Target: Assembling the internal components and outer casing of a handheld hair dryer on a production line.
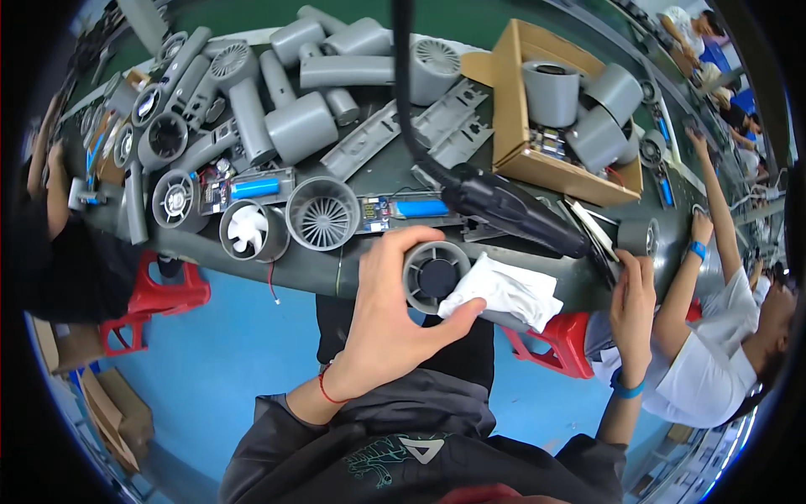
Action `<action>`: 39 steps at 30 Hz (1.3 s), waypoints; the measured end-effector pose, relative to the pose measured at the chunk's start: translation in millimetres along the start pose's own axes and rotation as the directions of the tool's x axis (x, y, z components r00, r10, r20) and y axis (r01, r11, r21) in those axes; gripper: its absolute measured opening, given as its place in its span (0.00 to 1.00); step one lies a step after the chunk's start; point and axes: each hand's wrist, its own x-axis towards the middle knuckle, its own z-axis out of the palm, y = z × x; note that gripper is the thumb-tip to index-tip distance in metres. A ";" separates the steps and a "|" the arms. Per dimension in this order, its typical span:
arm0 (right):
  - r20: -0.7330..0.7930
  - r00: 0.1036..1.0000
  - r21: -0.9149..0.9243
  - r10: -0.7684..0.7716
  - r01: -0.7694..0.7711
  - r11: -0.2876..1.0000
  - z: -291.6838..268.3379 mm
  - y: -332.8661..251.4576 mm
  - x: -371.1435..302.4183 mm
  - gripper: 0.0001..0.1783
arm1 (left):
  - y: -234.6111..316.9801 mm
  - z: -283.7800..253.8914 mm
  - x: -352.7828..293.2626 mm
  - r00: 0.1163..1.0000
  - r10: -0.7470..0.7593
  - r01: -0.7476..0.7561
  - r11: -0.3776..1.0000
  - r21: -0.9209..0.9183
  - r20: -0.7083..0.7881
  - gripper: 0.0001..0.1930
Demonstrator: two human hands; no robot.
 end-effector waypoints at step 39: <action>0.290 0.764 0.025 -0.576 0.596 0.803 -46.0 -139.7 36.5 0.18 | 3.3 -9.2 0.8 0.995 0.097 -0.097 0.982 0.162 0.009 0.36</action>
